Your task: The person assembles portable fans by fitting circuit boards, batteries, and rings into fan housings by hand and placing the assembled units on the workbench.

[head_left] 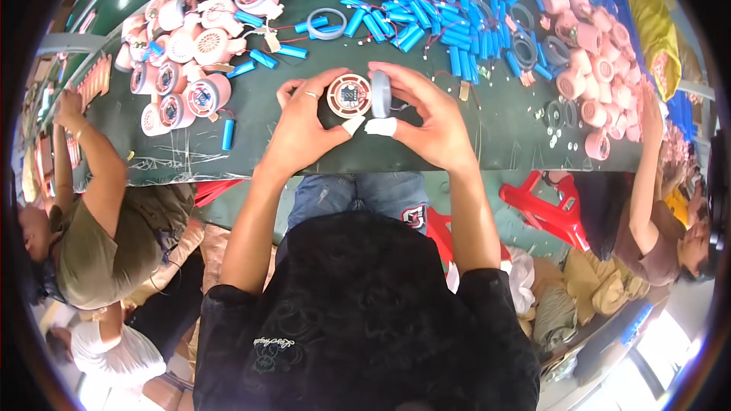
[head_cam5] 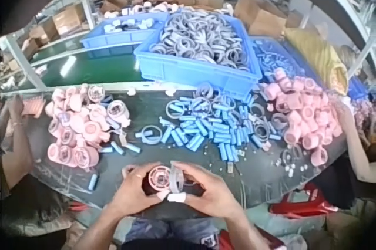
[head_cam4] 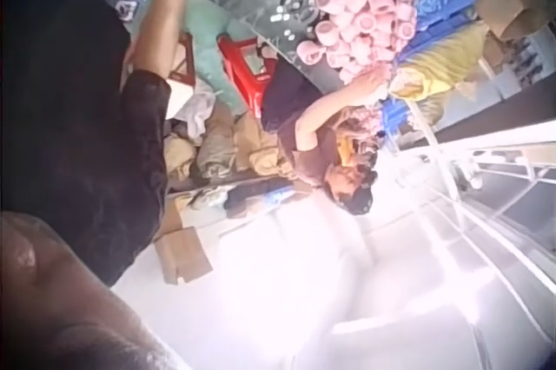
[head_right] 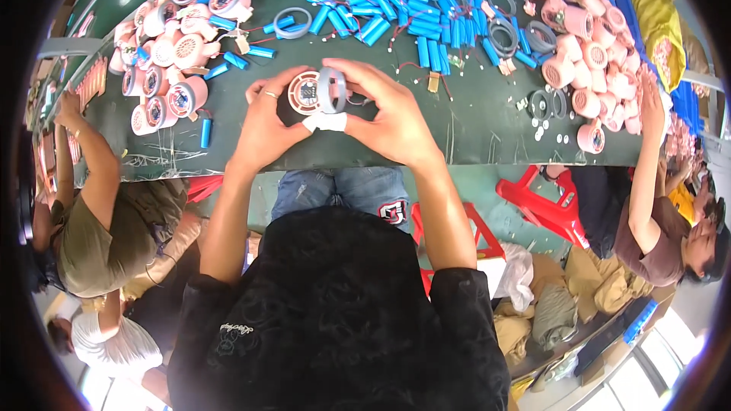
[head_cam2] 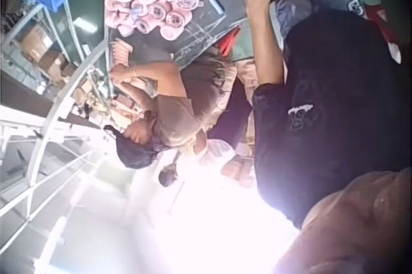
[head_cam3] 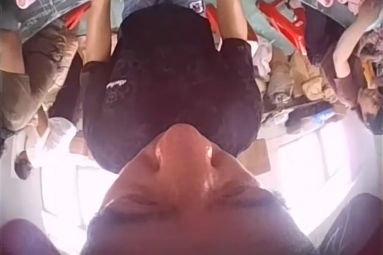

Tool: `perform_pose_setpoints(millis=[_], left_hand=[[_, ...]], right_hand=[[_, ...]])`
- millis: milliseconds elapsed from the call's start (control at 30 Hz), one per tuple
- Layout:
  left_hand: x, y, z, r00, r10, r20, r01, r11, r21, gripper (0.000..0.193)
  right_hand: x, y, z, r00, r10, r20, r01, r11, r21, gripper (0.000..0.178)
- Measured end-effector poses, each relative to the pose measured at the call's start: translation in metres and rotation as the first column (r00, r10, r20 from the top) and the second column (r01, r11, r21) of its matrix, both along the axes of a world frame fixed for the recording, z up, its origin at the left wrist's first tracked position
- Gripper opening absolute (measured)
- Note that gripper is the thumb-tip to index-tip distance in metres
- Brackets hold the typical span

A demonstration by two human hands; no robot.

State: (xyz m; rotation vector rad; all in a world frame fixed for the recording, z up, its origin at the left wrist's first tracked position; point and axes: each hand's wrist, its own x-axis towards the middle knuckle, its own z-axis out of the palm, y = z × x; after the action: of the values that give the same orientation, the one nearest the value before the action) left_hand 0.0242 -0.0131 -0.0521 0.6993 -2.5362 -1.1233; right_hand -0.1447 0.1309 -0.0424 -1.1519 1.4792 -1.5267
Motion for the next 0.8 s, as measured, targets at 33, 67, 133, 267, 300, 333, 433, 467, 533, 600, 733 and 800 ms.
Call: perform_pose_setpoints(millis=[33, 67, 133, 267, 300, 333, 433, 467, 533, 600, 733, 800], left_hand=[[0.000, 0.000, 0.000, 1.000, -0.010, 0.007, 0.010, 1.000, 0.006, 0.067], [0.000, 0.001, 0.000, 1.000, -0.002, 0.003, 0.002, 1.000, 0.012, 0.067], [0.000, 0.002, -0.001, 1.000, 0.016, -0.006, -0.016, 1.000, 0.005, 0.068], [0.000, 0.003, -0.005, 1.000, 0.019, 0.013, -0.019, 1.000, -0.009, 0.075], [0.000, 0.004, -0.006, 1.000, 0.016, 0.015, -0.016, 1.000, -0.006, 0.075], [0.000, 0.006, -0.005, 1.000, 0.024, 0.011, -0.024, 1.000, -0.012, 0.075], [0.001, 0.007, -0.008, 0.999, 0.032, -0.019, -0.032, 0.999, -0.031, 0.074], [0.001, 0.007, -0.009, 0.998, 0.030, -0.047, -0.033, 0.998, -0.045, 0.072], [-0.001, 0.007, -0.007, 0.999, 0.029, -0.043, -0.031, 0.999, -0.043, 0.071], [-0.001, 0.007, -0.007, 0.999, 0.027, -0.040, -0.029, 0.999, -0.042, 0.071], [-0.001, 0.006, -0.008, 0.998, 0.024, -0.050, -0.027, 0.998, -0.058, 0.070], [0.000, 0.005, -0.008, 0.998, 0.024, -0.055, -0.028, 0.998, -0.059, 0.070]], right_hand=[[0.002, 0.000, 0.001, 1.000, -0.010, 0.007, 0.010, 1.000, 0.006, 0.072], [0.003, -0.002, 0.005, 0.995, -0.018, -0.096, 0.021, 0.999, 0.030, 0.071], [0.006, -0.005, 0.003, 0.976, -0.065, -0.209, 0.066, 0.998, 0.000, 0.070], [0.006, -0.006, 0.010, 0.974, -0.035, -0.225, 0.053, 0.996, 0.075, 0.067], [0.006, -0.007, 0.010, 0.973, -0.030, -0.230, 0.051, 0.995, 0.084, 0.067], [0.007, -0.007, 0.010, 0.972, -0.023, -0.235, 0.045, 0.995, 0.091, 0.067], [0.007, -0.008, 0.010, 0.976, -0.016, -0.218, 0.042, 0.993, 0.113, 0.067], [0.007, -0.008, 0.011, 0.976, -0.014, -0.218, 0.040, 0.993, 0.115, 0.067], [0.007, -0.009, 0.013, 0.970, -0.009, -0.243, 0.039, 0.992, 0.118, 0.068], [0.008, -0.009, 0.012, 0.968, -0.011, -0.249, 0.042, 0.992, 0.118, 0.068], [0.008, -0.011, 0.012, 0.969, -0.012, -0.248, 0.040, 0.993, 0.107, 0.067], [0.008, -0.012, 0.012, 0.955, -0.009, -0.297, 0.044, 0.993, 0.112, 0.067]])
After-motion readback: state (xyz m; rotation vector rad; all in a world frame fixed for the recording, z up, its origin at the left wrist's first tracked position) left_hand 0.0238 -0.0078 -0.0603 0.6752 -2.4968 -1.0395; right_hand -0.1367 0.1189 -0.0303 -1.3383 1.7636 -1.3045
